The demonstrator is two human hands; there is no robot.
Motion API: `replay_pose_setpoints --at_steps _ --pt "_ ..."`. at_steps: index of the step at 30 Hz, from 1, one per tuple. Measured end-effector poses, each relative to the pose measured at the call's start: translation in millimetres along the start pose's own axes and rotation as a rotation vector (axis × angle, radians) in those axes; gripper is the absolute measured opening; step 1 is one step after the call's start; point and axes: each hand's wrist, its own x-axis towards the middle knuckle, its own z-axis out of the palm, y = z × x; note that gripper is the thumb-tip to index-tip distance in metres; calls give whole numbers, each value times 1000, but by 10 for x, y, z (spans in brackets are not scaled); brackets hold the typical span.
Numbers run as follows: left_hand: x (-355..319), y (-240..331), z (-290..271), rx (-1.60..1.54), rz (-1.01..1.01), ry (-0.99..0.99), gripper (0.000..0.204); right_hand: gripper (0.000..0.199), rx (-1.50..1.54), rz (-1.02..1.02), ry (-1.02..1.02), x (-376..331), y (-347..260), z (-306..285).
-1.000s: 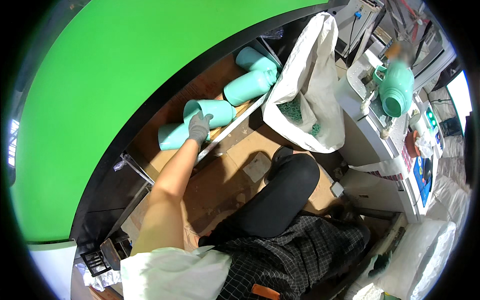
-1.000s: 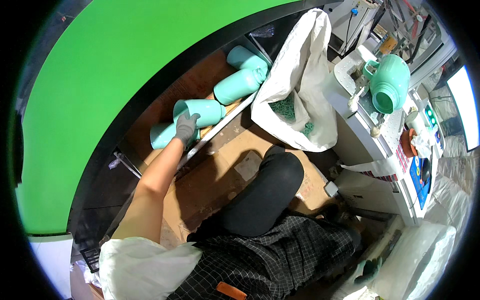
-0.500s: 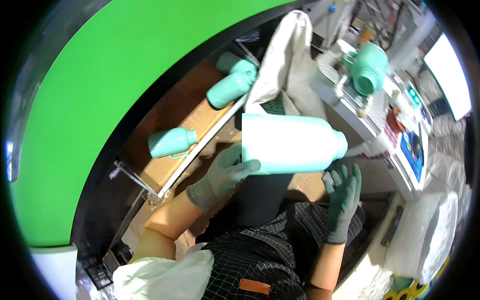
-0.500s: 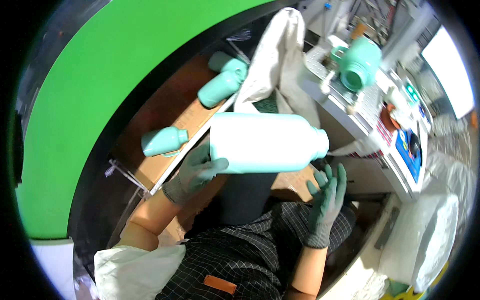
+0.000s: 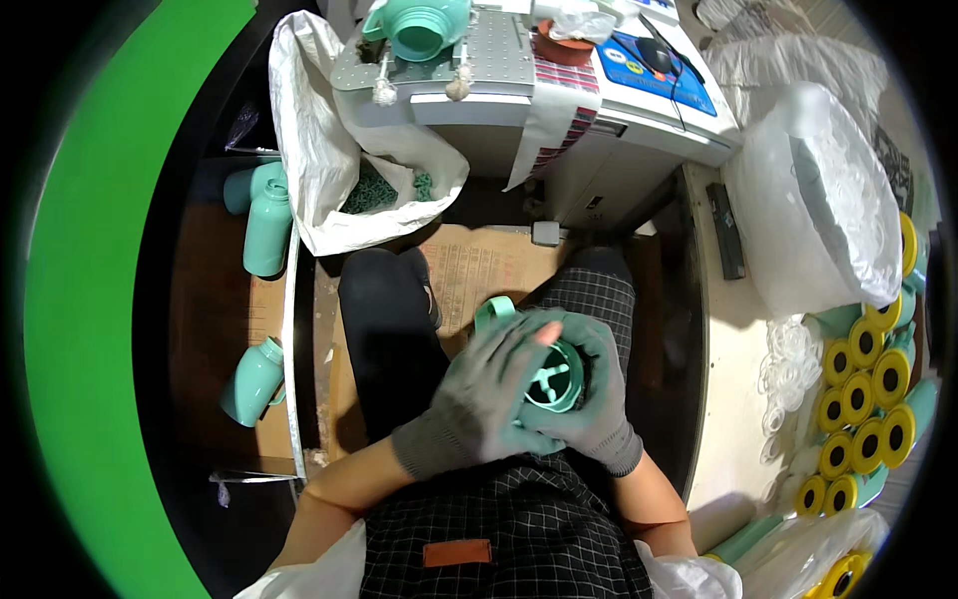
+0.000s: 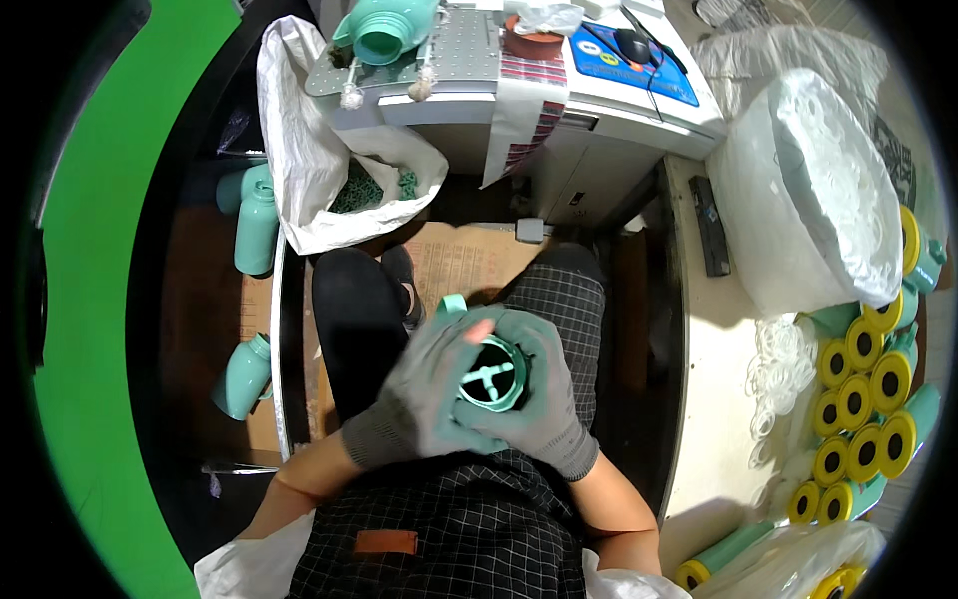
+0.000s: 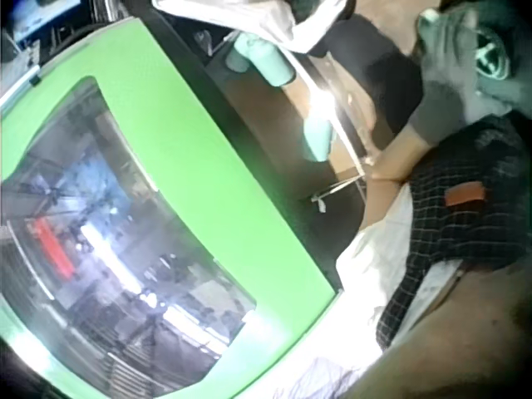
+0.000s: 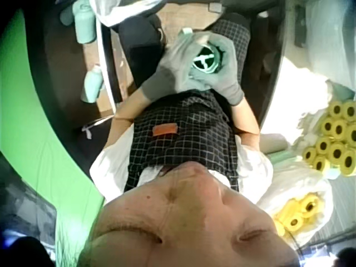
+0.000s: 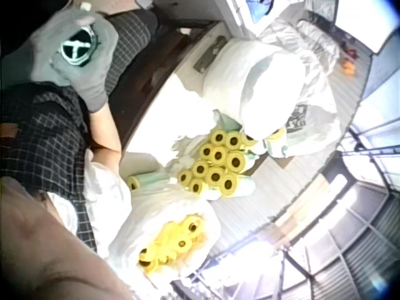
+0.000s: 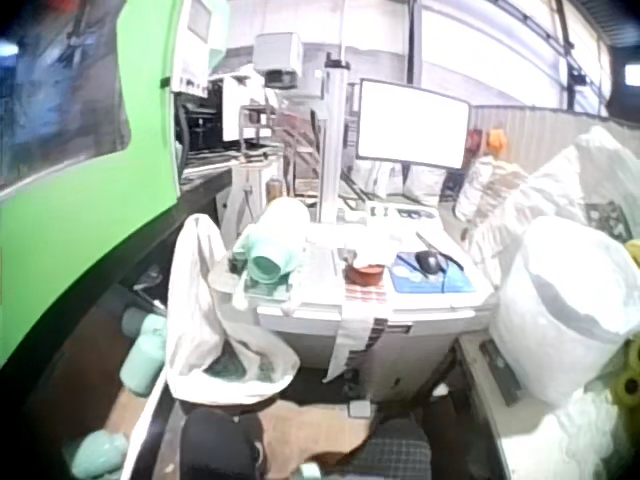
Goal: The person sits on the floor and repeatedly assembles teal plastic containers by inserting a green mesh insert into the body, applying a label, and screwing on a yellow lid. The completed containers are placed in a pile to the right.
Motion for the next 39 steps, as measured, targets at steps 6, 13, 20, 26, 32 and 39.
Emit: replay_pose_setpoints --at_steps 6,13,20,26,32,39 --pt "132 -35 375 52 -18 -251 114 24 -349 -62 -126 -194 -113 -389" --pt "365 -3 583 126 67 -370 111 33 -823 274 -806 -17 -263 -690" --pt "319 -137 532 44 92 -284 106 29 -738 59 -722 -50 -121 -646" --pt "223 -204 400 -57 24 -281 99 30 -731 -261 -550 -87 -6 -601" --pt "58 -457 -175 -179 -183 69 94 28 -526 -425 -192 260 57 -196" --pt "-100 -570 -280 -200 -296 147 77 26 87 45 265 74 92 -80"
